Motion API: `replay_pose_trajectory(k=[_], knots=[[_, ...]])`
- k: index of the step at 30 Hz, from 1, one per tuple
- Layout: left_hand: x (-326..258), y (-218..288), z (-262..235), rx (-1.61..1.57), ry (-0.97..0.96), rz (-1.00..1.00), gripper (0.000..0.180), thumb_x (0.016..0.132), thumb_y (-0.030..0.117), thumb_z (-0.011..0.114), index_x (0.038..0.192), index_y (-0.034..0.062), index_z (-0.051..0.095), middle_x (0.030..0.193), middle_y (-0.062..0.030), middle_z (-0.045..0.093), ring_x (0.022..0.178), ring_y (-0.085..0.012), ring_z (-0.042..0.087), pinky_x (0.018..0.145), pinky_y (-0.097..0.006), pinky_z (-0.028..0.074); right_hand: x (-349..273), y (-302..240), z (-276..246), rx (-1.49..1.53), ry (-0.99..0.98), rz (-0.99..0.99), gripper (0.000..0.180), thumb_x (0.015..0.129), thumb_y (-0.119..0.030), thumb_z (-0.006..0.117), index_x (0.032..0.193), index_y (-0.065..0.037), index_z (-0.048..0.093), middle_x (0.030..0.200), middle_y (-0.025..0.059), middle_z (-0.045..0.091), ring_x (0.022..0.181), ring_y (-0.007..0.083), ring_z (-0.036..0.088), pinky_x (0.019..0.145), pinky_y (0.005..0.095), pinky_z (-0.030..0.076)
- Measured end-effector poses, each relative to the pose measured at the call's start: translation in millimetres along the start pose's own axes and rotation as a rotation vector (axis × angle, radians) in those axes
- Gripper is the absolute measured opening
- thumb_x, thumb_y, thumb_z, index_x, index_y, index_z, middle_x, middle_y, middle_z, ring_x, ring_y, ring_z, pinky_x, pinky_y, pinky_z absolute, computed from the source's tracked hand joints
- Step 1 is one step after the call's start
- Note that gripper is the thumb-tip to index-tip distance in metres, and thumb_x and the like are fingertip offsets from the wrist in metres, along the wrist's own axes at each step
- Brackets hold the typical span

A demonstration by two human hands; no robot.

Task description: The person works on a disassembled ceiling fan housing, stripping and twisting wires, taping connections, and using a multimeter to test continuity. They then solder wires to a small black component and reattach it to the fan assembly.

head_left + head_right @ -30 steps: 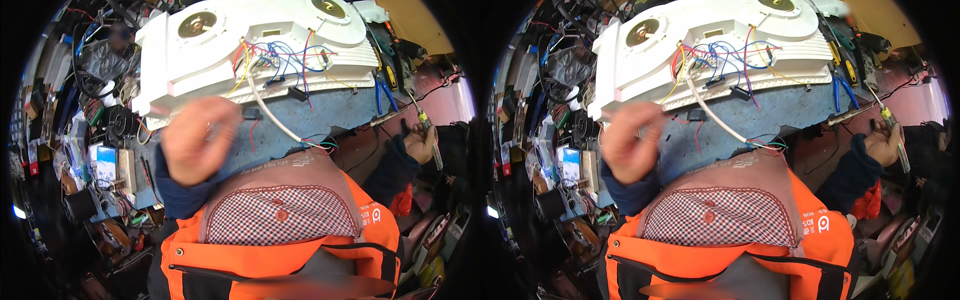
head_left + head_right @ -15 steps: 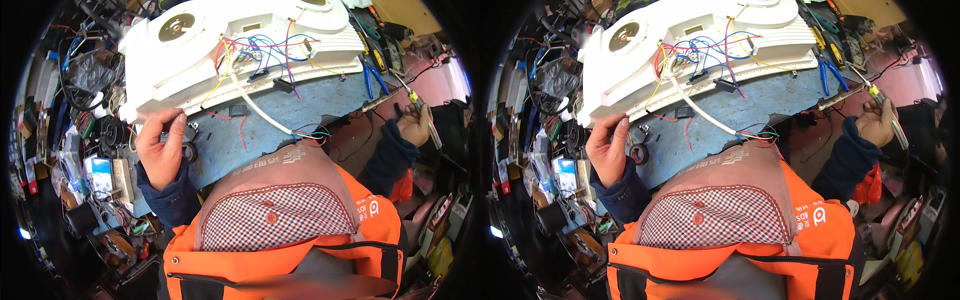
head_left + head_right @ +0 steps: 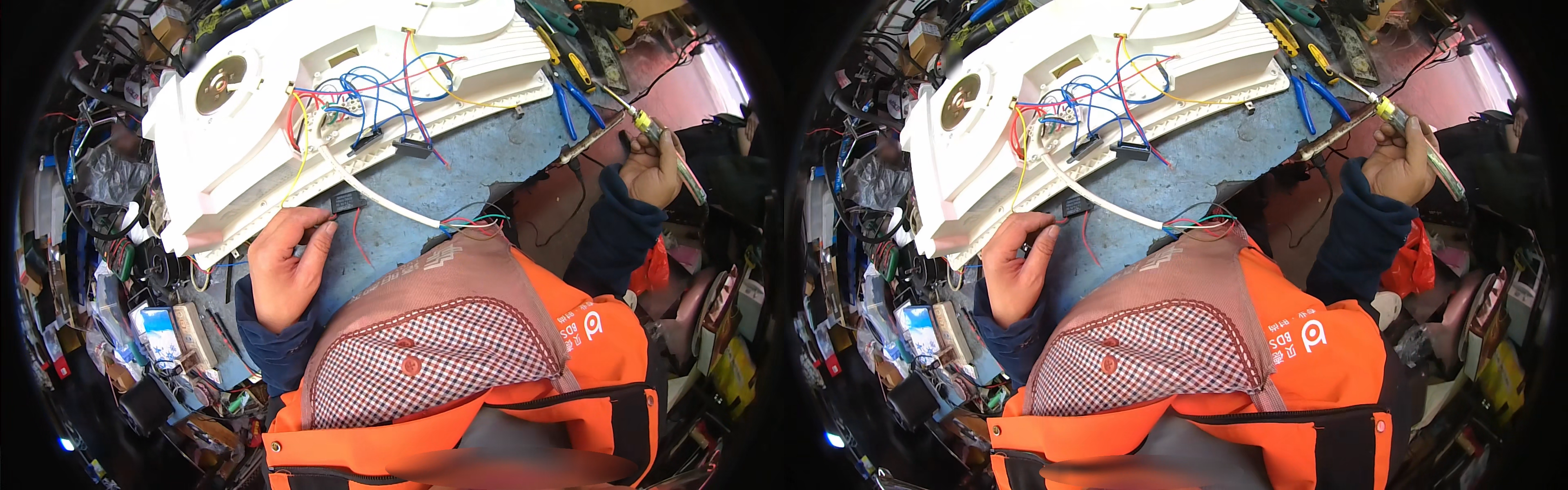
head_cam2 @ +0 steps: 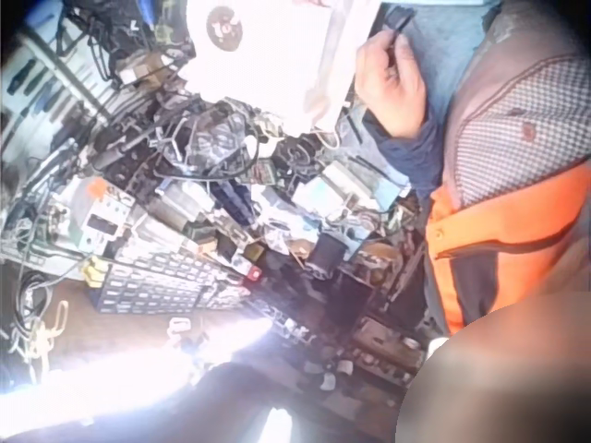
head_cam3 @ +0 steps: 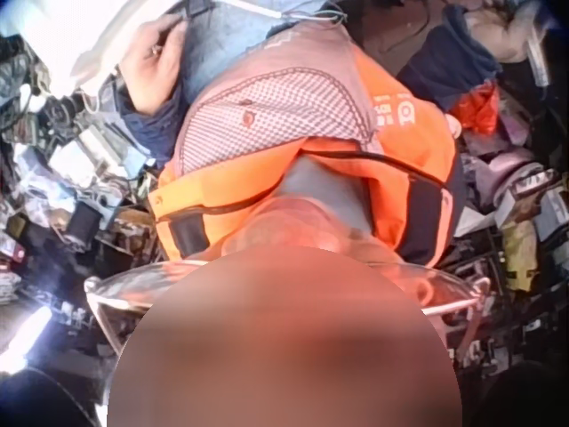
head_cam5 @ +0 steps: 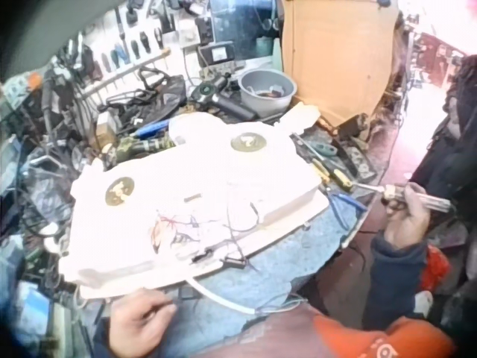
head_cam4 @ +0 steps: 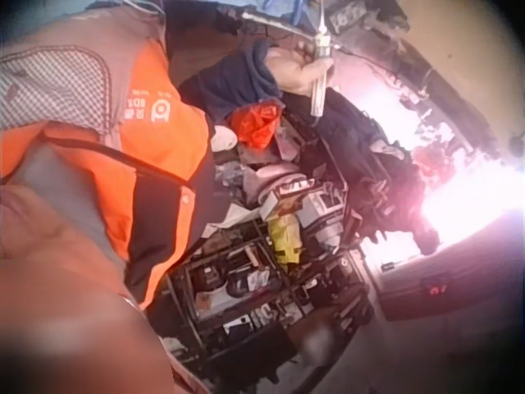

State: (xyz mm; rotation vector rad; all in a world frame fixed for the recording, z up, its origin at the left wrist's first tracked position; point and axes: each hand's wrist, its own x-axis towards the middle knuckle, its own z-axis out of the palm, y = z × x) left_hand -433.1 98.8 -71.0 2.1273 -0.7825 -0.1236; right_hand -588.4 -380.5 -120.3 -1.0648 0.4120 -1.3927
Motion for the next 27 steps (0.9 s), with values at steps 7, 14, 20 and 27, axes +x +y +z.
replay_pose_trajectory(k=[7, 14, 20, 27], knots=[[-17.7, 4.8, -14.2, 0.048, 0.086, -0.055, 0.014, 0.094, -0.001, 0.08, 0.108, -0.0033, 0.077, 0.095, -0.0125, 0.075, 0.077, -0.0179, 0.069, 0.072, -0.03, 0.055, 2.9, 5.3, -7.3, -0.024, -0.053, -0.01, 0.019, 0.107, -0.007, 0.062, 0.12, 0.007, 0.066, 0.105, 0.0211, 0.077, 0.079, 0.0252, 0.073, 0.067, 0.0374, 0.058], [-79.1, -16.4, -37.8, 0.052, 0.431, -0.315, 0.023, 0.094, 0.002, 0.082, 0.115, -0.0028, 0.076, 0.098, -0.0072, 0.071, 0.076, -0.012, 0.06, 0.067, -0.027, 0.049, -15.3, -14.8, -14.9, 0.237, -0.395, 0.156, 0.032, 0.111, -0.015, 0.053, 0.129, 0.008, 0.066, 0.118, 0.026, 0.074, 0.089, 0.0254, 0.068, 0.076, 0.0385, 0.053], [-89.6, -46.0, -11.7, 0.455, 0.349, -0.232, 0.053, 0.083, 0.02, 0.088, 0.13, 0.0016, 0.071, 0.126, -0.02, 0.068, 0.111, -0.0402, 0.064, 0.096, -0.049, 0.053, -99.7, -20.5, 58.4, 0.361, -0.864, 0.231, 0.036, 0.107, -0.015, 0.06, 0.139, 0.002, 0.059, 0.141, 0.0336, 0.058, 0.09, 0.0304, 0.069, 0.075, 0.0364, 0.06], [-75.8, -33.1, 9.9, 0.552, 0.399, -0.172, 0.047, 0.08, 0.023, 0.091, 0.12, 0.0059, 0.075, 0.117, -0.0122, 0.07, 0.105, -0.0349, 0.062, 0.095, -0.046, 0.048, -176.9, -16.0, 100.5, 0.31, -1.132, 0.464, 0.03, 0.094, 0.003, 0.071, 0.123, 0.006, 0.064, 0.133, 0.027, 0.063, 0.095, 0.0271, 0.074, 0.083, 0.0376, 0.066]])
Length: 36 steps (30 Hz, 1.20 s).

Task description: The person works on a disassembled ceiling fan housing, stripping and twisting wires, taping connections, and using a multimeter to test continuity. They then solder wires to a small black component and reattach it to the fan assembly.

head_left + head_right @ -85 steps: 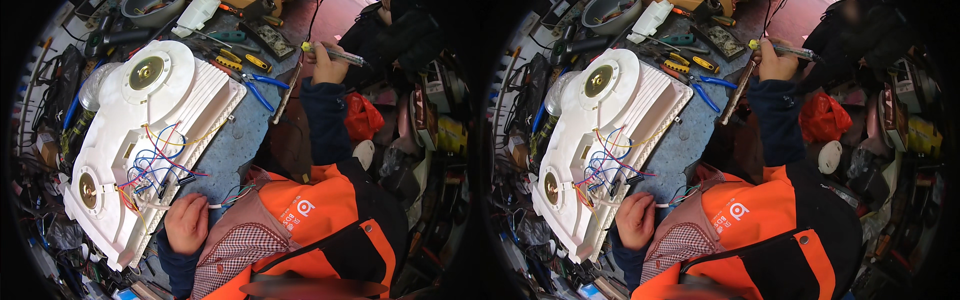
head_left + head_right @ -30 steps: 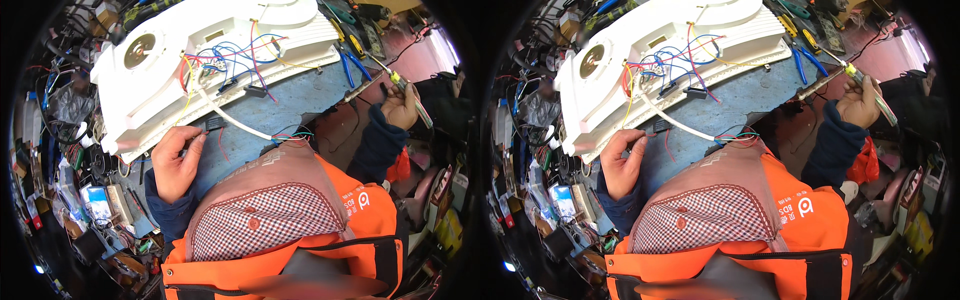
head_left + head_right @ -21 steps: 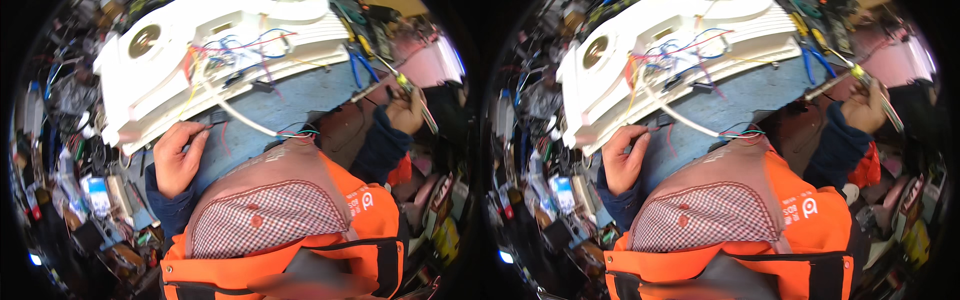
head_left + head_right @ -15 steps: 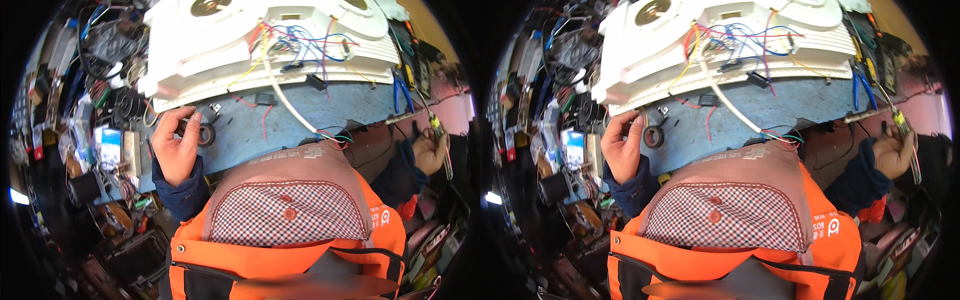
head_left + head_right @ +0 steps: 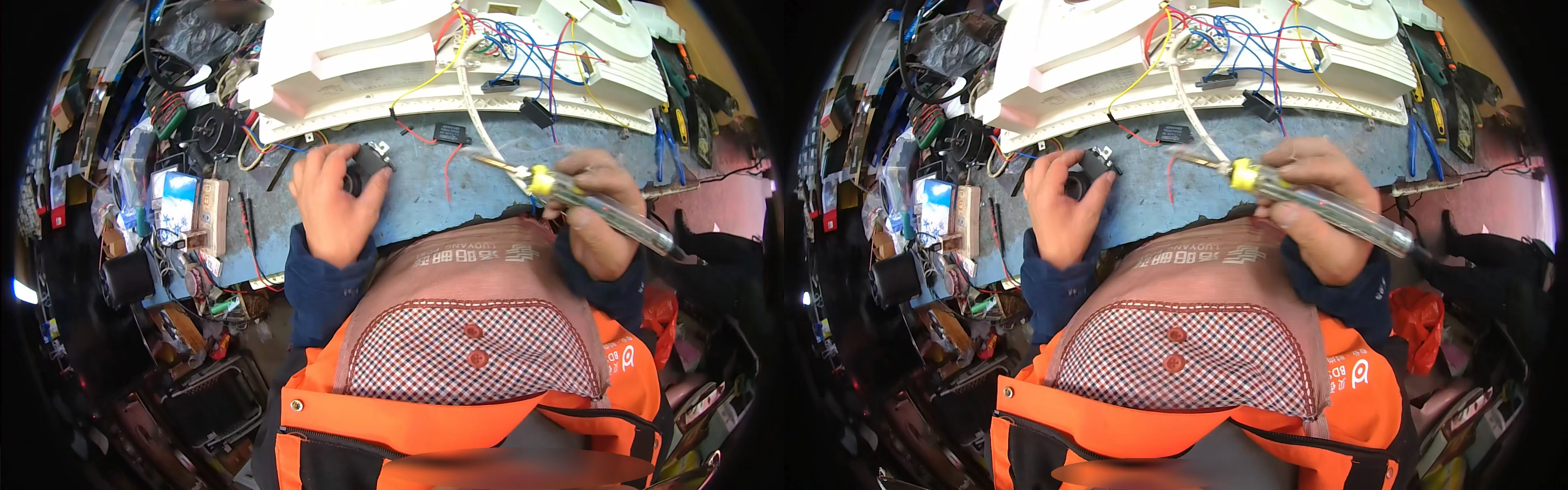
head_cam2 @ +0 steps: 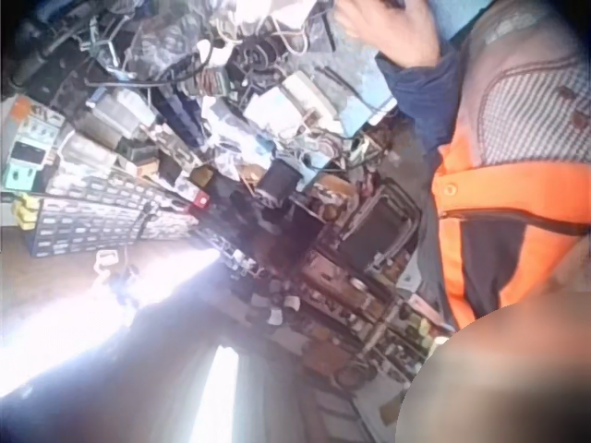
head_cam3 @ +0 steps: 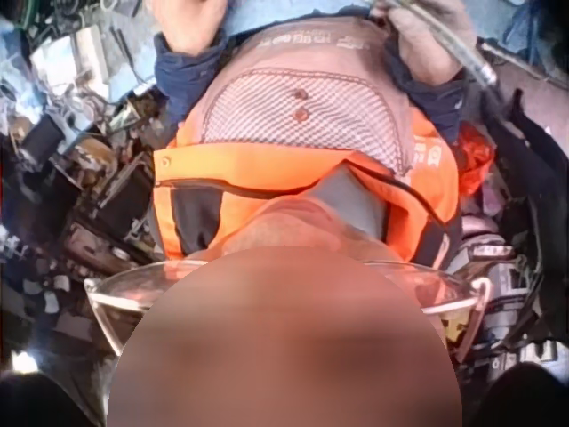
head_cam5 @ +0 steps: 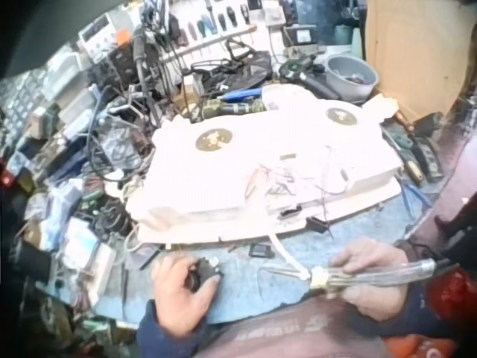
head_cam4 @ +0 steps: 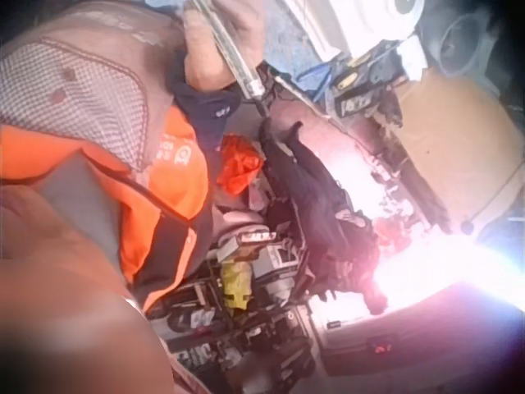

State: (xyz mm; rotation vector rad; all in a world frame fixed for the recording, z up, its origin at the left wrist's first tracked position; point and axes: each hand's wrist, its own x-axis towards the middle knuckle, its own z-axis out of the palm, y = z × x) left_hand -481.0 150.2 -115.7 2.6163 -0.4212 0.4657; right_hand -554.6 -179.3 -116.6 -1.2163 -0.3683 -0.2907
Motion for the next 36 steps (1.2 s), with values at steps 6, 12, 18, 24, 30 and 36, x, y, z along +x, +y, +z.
replay_pose_trajectory(k=[6, 12, 18, 24, 30, 36], knots=[[-16.2, 25.5, 16.6, -0.138, -0.072, 0.11, 0.043, 0.074, 0.027, 0.095, 0.109, 0.008, 0.08, 0.099, -0.0058, 0.074, 0.094, -0.0285, 0.066, 0.09, -0.042, 0.044, -16.4, 21.9, 18.9, 0.04, 0.096, 0.202, 0.021, 0.098, 0.004, 0.07, 0.117, 0.008, 0.065, 0.126, 0.0239, 0.067, 0.092, 0.0235, 0.076, 0.082, 0.0353, 0.066], [-13.1, 23.0, 19.3, -0.148, -0.084, 0.104, 0.042, 0.07, 0.03, 0.097, 0.103, 0.0082, 0.083, 0.094, -0.0048, 0.074, 0.091, -0.0271, 0.067, 0.088, -0.041, 0.043, -27.1, 30.3, 21.0, 0.0, 0.153, 0.241, 0.019, 0.099, 0.004, 0.07, 0.117, 0.008, 0.065, 0.125, 0.0239, 0.067, 0.092, 0.0229, 0.076, 0.081, 0.0343, 0.067], [-12.0, 23.8, 19.7, -0.157, -0.075, 0.1, 0.04, 0.07, 0.029, 0.097, 0.101, 0.008, 0.083, 0.091, -0.0041, 0.073, 0.089, -0.0265, 0.067, 0.087, -0.041, 0.043, -26.8, 34.1, 23.8, -0.068, 0.122, 0.179, 0.018, 0.1, 0.006, 0.067, 0.117, 0.008, 0.065, 0.123, 0.0239, 0.067, 0.092, 0.0239, 0.076, 0.08, 0.0343, 0.067], [-11.6, 23.6, 19.0, -0.163, -0.075, 0.095, 0.04, 0.069, 0.029, 0.097, 0.101, 0.0081, 0.083, 0.089, -0.0033, 0.072, 0.087, -0.0256, 0.066, 0.087, -0.041, 0.042, -26.1, 33.7, 27.0, -0.118, 0.141, 0.196, 0.018, 0.1, 0.007, 0.067, 0.118, 0.009, 0.065, 0.122, 0.0235, 0.068, 0.092, 0.0238, 0.077, 0.08, 0.0337, 0.066], [-10.2, 26.1, 19.2, -0.167, -0.081, 0.08, 0.039, 0.069, 0.028, 0.098, 0.099, 0.0084, 0.083, 0.086, -0.0023, 0.071, 0.085, -0.0245, 0.066, 0.087, -0.04, 0.042, -31.7, 33.7, 29.9, -0.165, 0.183, 0.229, 0.018, 0.1, 0.008, 0.065, 0.118, 0.009, 0.064, 0.121, 0.0233, 0.069, 0.092, 0.0241, 0.078, 0.081, 0.0336, 0.066], [-10.4, 27.5, 19.2, -0.172, -0.066, 0.073, 0.038, 0.069, 0.027, 0.097, 0.098, 0.0085, 0.082, 0.085, -0.0019, 0.071, 0.084, -0.0241, 0.066, 0.086, -0.04, 0.042, -35.7, 38.5, 27.4, -0.106, 0.212, 0.236, 0.018, 0.1, 0.007, 0.065, 0.119, 0.008, 0.064, 0.123, 0.0248, 0.069, 0.094, 0.0254, 0.078, 0.082, 0.0343, 0.067]])
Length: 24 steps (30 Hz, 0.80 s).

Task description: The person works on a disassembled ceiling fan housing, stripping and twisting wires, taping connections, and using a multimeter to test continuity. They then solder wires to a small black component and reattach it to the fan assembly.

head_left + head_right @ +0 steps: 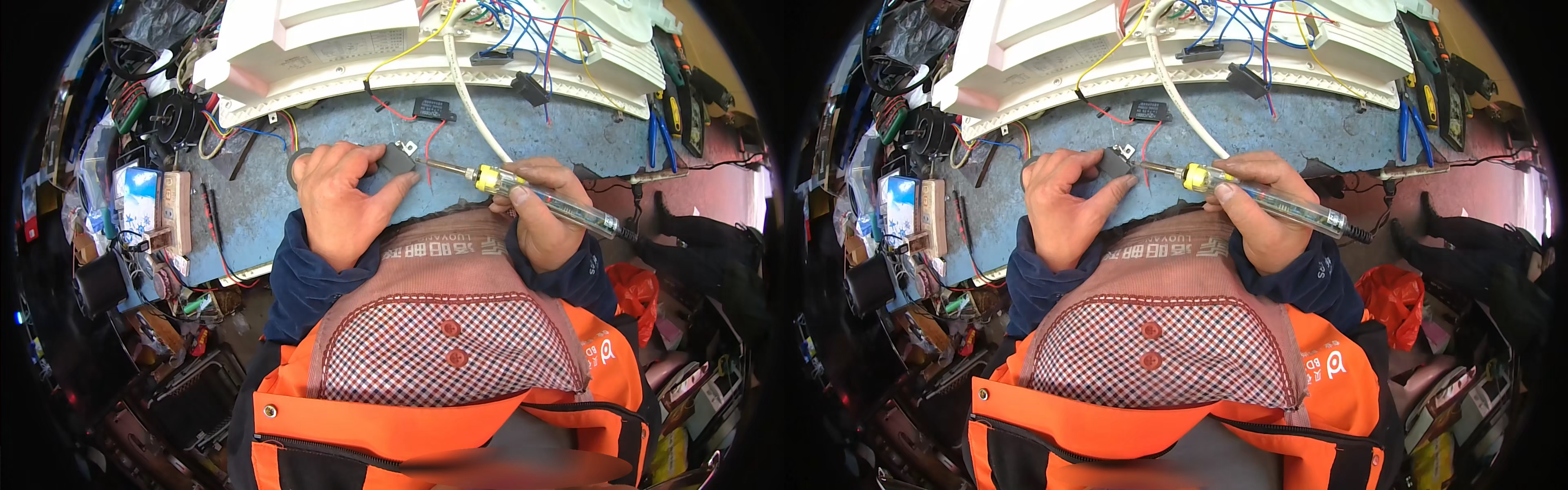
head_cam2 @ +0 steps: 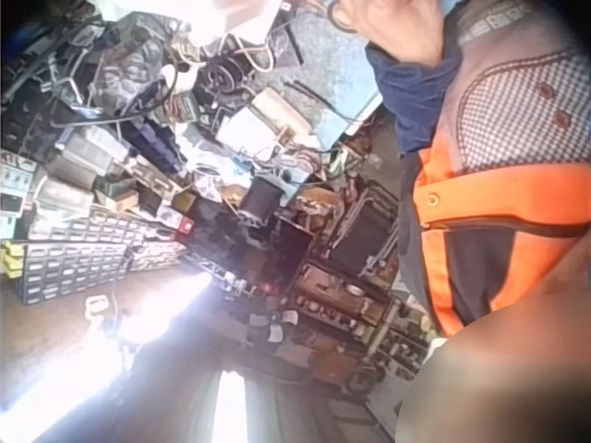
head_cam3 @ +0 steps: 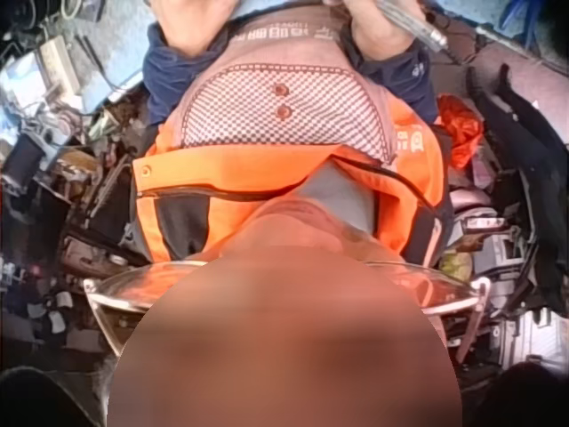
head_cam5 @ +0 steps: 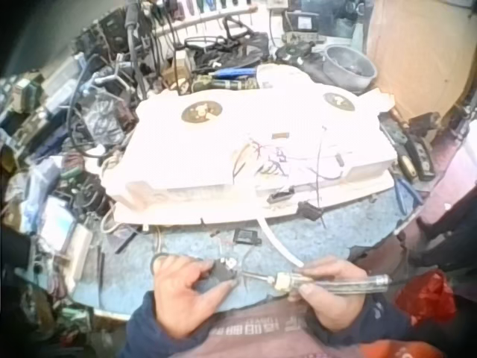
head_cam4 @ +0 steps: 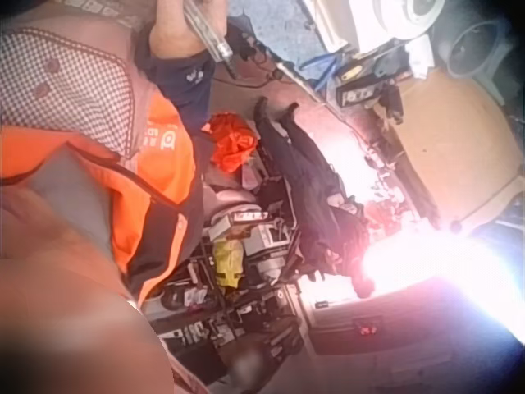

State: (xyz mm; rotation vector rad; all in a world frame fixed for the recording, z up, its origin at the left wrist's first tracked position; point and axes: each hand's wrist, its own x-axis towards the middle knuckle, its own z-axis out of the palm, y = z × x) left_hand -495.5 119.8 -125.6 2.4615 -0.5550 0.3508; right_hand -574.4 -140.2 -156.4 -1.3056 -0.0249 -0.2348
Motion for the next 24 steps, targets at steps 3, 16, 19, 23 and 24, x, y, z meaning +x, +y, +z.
replay_pose_trajectory(k=[3, 16, 19, 23, 24], knots=[[0.4, 0.9, 0.2, 0.001, 0.005, 0.0, 0.037, 0.068, 0.027, 0.097, 0.097, 0.0087, 0.082, 0.084, -0.0016, 0.07, 0.084, -0.024, 0.066, 0.086, -0.04, 0.042, -0.7, -0.3, 0.0, 0.015, 0.005, 0.002, 0.018, 0.101, 0.007, 0.065, 0.119, 0.008, 0.064, 0.123, 0.0251, 0.069, 0.095, 0.0262, 0.078, 0.082, 0.0342, 0.068], [-0.2, 2.0, 1.1, 0.014, 0.005, -0.011, 0.037, 0.069, 0.027, 0.096, 0.097, 0.0093, 0.081, 0.083, -0.0011, 0.07, 0.083, -0.0233, 0.066, 0.086, -0.04, 0.042, 0.3, 3.2, -2.1, 0.024, -0.019, -0.058, 0.02, 0.1, 0.008, 0.066, 0.12, 0.008, 0.063, 0.124, 0.0253, 0.068, 0.095, 0.0262, 0.078, 0.083, 0.0349, 0.068], [-0.6, 1.2, 1.3, 0.015, 0.003, -0.01, 0.037, 0.069, 0.027, 0.096, 0.097, 0.0094, 0.081, 0.083, -0.0011, 0.07, 0.083, -0.0233, 0.066, 0.086, -0.04, 0.042, -0.7, 4.3, -1.2, 0.052, 0.015, -0.052, 0.02, 0.1, 0.008, 0.066, 0.119, 0.008, 0.063, 0.124, 0.0251, 0.068, 0.095, 0.026, 0.078, 0.083, 0.0349, 0.068], [-0.9, 0.4, 1.9, 0.017, 0.003, -0.01, 0.037, 0.069, 0.027, 0.096, 0.097, 0.0094, 0.081, 0.084, -0.0012, 0.07, 0.084, -0.0234, 0.066, 0.086, -0.04, 0.042, -0.5, 1.6, 0.7, 0.043, 0.011, -0.025, 0.019, 0.1, 0.008, 0.065, 0.119, 0.008, 0.063, 0.124, 0.025, 0.068, 0.094, 0.0255, 0.078, 0.083, 0.0349, 0.068], [-1.0, 0.4, 1.7, 0.018, 0.003, -0.01, 0.037, 0.069, 0.028, 0.096, 0.098, 0.0094, 0.081, 0.084, -0.0011, 0.07, 0.084, -0.0234, 0.066, 0.086, -0.04, 0.042, -0.3, 1.3, 1.3, 0.045, 0.011, -0.024, 0.019, 0.1, 0.008, 0.065, 0.119, 0.008, 0.063, 0.124, 0.025, 0.068, 0.094, 0.0255, 0.078, 0.083, 0.0349, 0.068]])
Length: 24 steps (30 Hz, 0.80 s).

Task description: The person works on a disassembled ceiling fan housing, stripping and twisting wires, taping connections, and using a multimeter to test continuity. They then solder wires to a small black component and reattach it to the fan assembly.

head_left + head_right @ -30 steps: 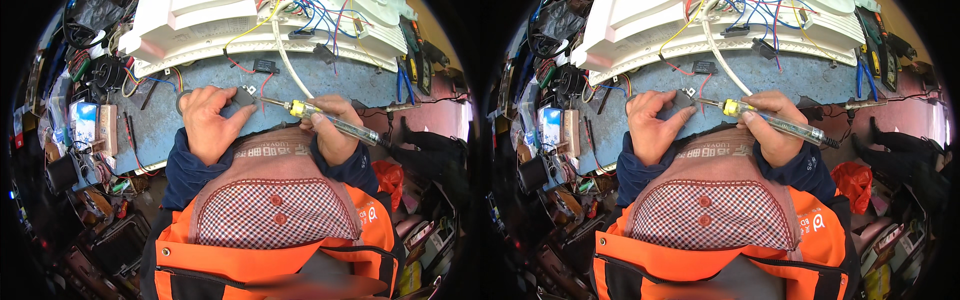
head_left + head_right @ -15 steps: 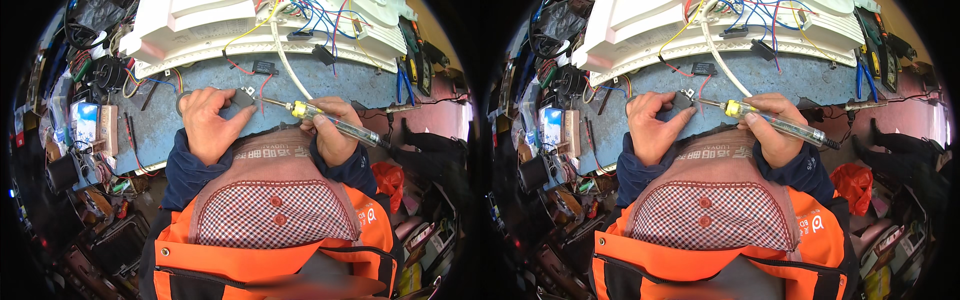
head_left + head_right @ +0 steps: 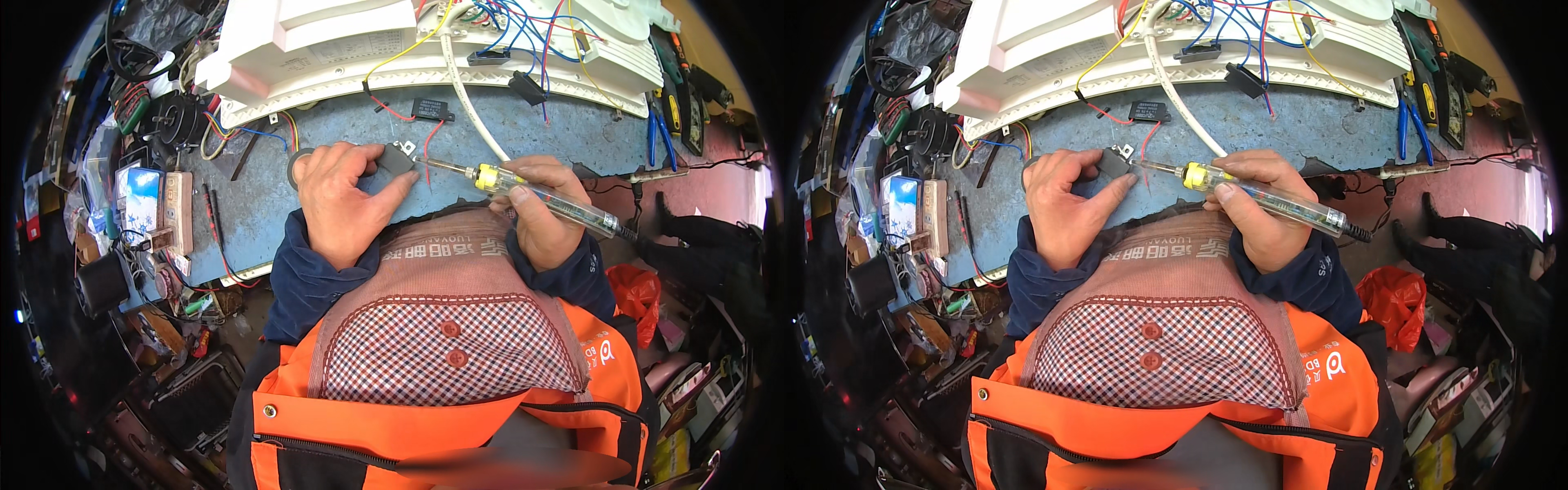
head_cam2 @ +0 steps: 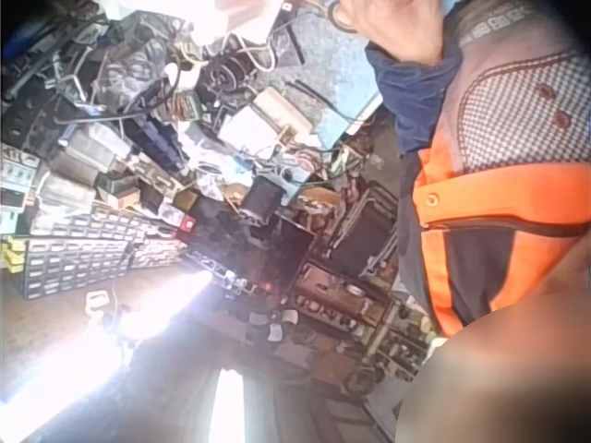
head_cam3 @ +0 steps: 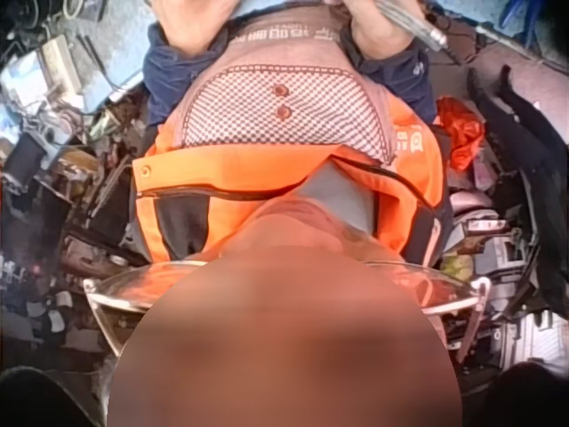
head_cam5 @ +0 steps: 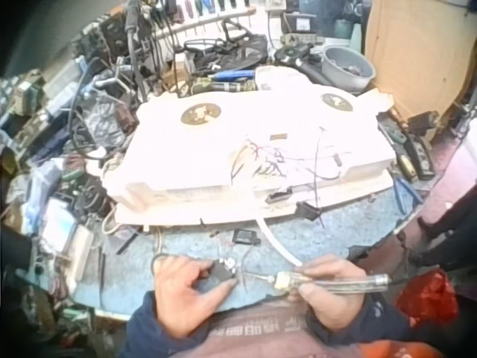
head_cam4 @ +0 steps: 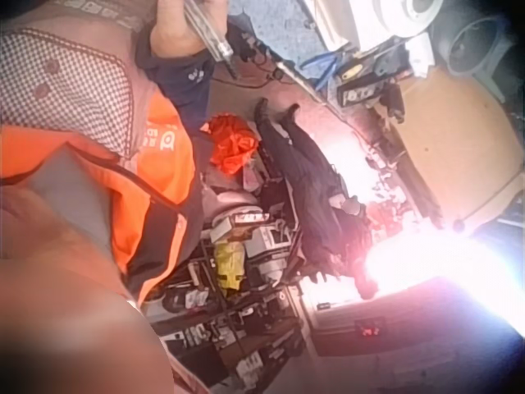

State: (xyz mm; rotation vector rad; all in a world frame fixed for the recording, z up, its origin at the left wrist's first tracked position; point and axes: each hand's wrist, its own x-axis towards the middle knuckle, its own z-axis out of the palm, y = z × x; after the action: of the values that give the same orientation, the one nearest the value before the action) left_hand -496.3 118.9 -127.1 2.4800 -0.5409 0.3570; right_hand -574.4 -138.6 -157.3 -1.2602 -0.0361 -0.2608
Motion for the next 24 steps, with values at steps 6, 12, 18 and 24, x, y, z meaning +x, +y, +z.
replay_pose_trajectory(k=[6, 12, 18, 24], knots=[[0.2, 0.5, -0.6, 0.001, 0.0, 0.002, 0.037, 0.069, 0.028, 0.096, 0.098, 0.0094, 0.081, 0.084, -0.001, 0.07, 0.084, -0.0234, 0.066, 0.087, -0.04, 0.042, -0.9, -0.6, -0.3, -0.017, 0.013, 0.007, 0.019, 0.101, 0.008, 0.065, 0.119, 0.008, 0.063, 0.125, 0.0249, 0.068, 0.094, 0.0249, 0.078, 0.082, 0.0339, 0.067], [0.2, 1.0, -1.5, 0.002, 0.0, 0.01, 0.038, 0.07, 0.028, 0.096, 0.099, 0.0089, 0.08, 0.084, -0.0014, 0.069, 0.083, -0.0239, 0.065, 0.086, -0.04, 0.042, 0.6, -1.9, -0.9, -0.059, -0.022, 0.011, 0.019, 0.101, 0.007, 0.064, 0.12, 0.008, 0.061, 0.124, 0.0252, 0.067, 0.094, 0.0251, 0.077, 0.082, 0.0347, 0.067], [-12.4, 1.2, 0.5, -0.041, 0.404, 0.1, 0.043, 0.075, 0.023, 0.095, 0.11, 0.0053, 0.077, 0.093, -0.0067, 0.07, 0.086, -0.028, 0.066, 0.084, -0.043, 0.046, 1.4, 6.5, -4.2, 0.218, 0.071, -0.242, 0.023, 0.098, 0.006, 0.061, 0.121, 0.005, 0.059, 0.124, 0.0287, 0.065, 0.091, 0.0283, 0.075, 0.082, 0.0376, 0.068], [-9.5, -5.6, 0.5, 0.03, 0.091, -0.004, 0.042, 0.077, 0.022, 0.094, 0.111, 0.0061, 0.076, 0.096, -0.0072, 0.071, 0.09, -0.0295, 0.068, 0.085, -0.044, 0.048, 4.4, 4.7, 0.5, 0.131, 0.037, -0.169, 0.023, 0.099, 0.006, 0.063, 0.122, 0.007, 0.06, 0.126, 0.0285, 0.065, 0.091, 0.0281, 0.076, 0.082, 0.0372, 0.068]])
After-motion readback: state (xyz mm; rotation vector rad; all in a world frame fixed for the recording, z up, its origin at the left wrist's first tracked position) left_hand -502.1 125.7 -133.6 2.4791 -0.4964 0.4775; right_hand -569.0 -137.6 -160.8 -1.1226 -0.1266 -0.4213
